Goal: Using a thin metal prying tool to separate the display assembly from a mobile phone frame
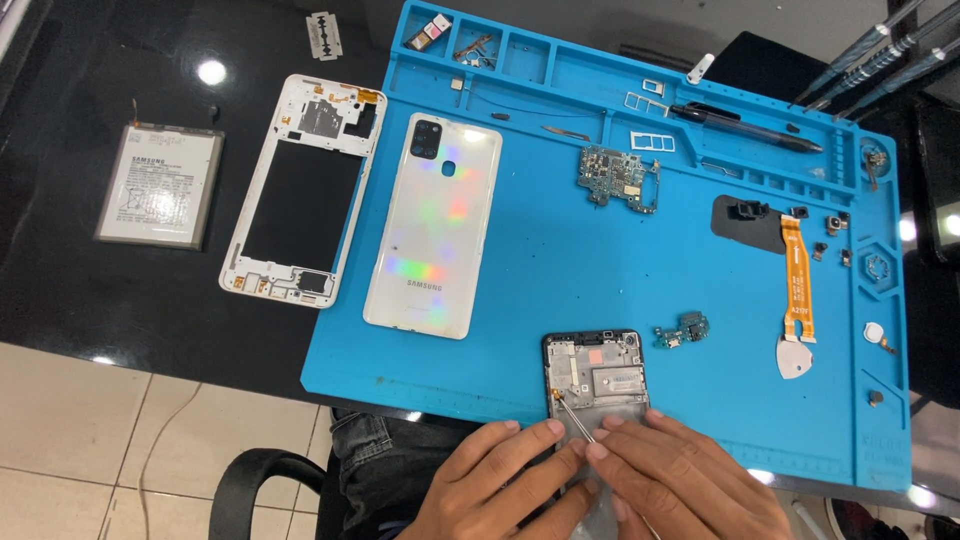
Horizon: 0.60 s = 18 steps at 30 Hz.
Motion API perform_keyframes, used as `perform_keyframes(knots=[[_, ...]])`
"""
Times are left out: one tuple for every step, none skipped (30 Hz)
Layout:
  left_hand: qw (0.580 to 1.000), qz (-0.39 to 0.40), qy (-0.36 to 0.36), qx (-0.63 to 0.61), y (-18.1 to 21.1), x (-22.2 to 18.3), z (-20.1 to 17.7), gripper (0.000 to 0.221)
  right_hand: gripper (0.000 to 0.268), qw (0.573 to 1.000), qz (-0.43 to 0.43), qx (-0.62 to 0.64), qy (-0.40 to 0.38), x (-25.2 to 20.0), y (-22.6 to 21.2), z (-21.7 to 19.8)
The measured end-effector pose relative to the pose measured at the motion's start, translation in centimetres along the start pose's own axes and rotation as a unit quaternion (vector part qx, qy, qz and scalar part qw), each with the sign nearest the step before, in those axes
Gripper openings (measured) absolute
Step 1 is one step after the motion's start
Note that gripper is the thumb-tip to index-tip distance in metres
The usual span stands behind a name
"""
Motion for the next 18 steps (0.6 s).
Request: perform_keyframes(knots=[[1.000, -0.001, 0.000, 0.002, 0.0, 0.0, 0.0, 0.021, 0.027, 1.000, -0.002, 0.001, 0.000, -0.5, 0.2, 0.2], [1.000, -0.005, 0.004, 0.000, 0.0, 0.0, 0.1, 0.023, 0.034, 1.000, 0.002, 0.001, -0.025, -1.1, 0.5, 0.5], [1.000, -0.007, 0.005, -0.003, 0.1, 0.0, 0.1, 0.025, 0.043, 0.999, 0.008, 0.000, -0.049, -1.7, 0.7, 0.8], [1.000, -0.007, 0.004, -0.002, 0.1, 0.0, 0.1, 0.025, 0.043, 0.999, 0.008, 0.002, -0.048, -1.8, 0.6, 1.1], [1.000, -0.009, 0.009, -0.006, 0.1, 0.2, 0.0, 0.027, 0.037, 0.999, -0.001, -0.011, -0.036, -1.9, 0.5, 1.4], [1.000, -0.010, 0.014, -0.010, 0.1, 0.3, 0.0, 0.029, 0.033, 0.999, -0.011, -0.023, -0.024, -2.1, 0.4, 1.6], [1.000, -0.008, 0.013, -0.011, 0.2, 0.3, 0.1, 0.029, 0.033, 0.999, -0.009, -0.025, -0.023, -2.0, 0.2, 1.5], [1.000, -0.012, 0.007, -0.003, 0.3, 0.3, 0.2, 0.030, 0.031, 1.000, -0.007, -0.024, -0.008, -1.8, 0.0, 1.4], [1.000, -0.016, 0.001, 0.006, 0.3, 0.3, 0.3, 0.032, 0.029, 1.000, -0.006, -0.023, 0.008, -1.5, -0.3, 1.3], [1.000, -0.013, 0.001, 0.007, 0.2, 0.2, 0.4, 0.032, 0.029, 1.000, -0.005, -0.023, 0.011, -1.4, -0.3, 1.2], [1.000, -0.010, -0.001, 0.011, 0.2, 0.0, 0.6, 0.031, 0.029, 1.000, 0.005, -0.013, 0.011, -1.4, -0.4, 1.1], [1.000, -0.006, -0.004, 0.014, 0.2, -0.3, 0.8, 0.030, 0.029, 1.000, 0.014, -0.004, 0.011, -1.4, -0.5, 1.1], [1.000, -0.008, -0.003, 0.015, 0.3, -0.2, 0.7, 0.030, 0.029, 1.000, 0.013, -0.002, 0.010, -1.6, -0.3, 1.2], [1.000, -0.010, 0.003, 0.007, 0.4, -0.1, 0.6, 0.029, 0.030, 1.000, 0.003, -0.011, 0.008, -1.8, -0.3, 1.3], [1.000, -0.009, 0.010, 0.000, 0.4, 0.1, 0.4, 0.029, 0.031, 1.000, -0.007, -0.019, 0.009, -1.8, -0.2, 1.5], [1.000, -0.010, 0.011, 0.002, 0.2, -0.1, 0.5, 0.029, 0.031, 1.000, -0.009, -0.018, 0.011, -1.7, -0.3, 1.3], [1.000, -0.002, 0.010, 0.000, 0.2, -0.4, 0.6, 0.028, 0.032, 1.000, -0.009, -0.023, 0.002, -1.7, -0.4, 1.2], [1.000, 0.006, 0.009, -0.002, 0.2, -0.6, 0.8, 0.028, 0.033, 1.000, -0.008, -0.029, -0.007, -1.6, -0.5, 1.1]])
Point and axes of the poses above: each hand's wrist, its own x-axis towards the middle knuckle, its own z-axis out of the palm, y = z × x, the point moved 3 cm from there along x, towards the middle knuckle, and after that the axes turned 8 degrees about z, right-handed, at the moved point
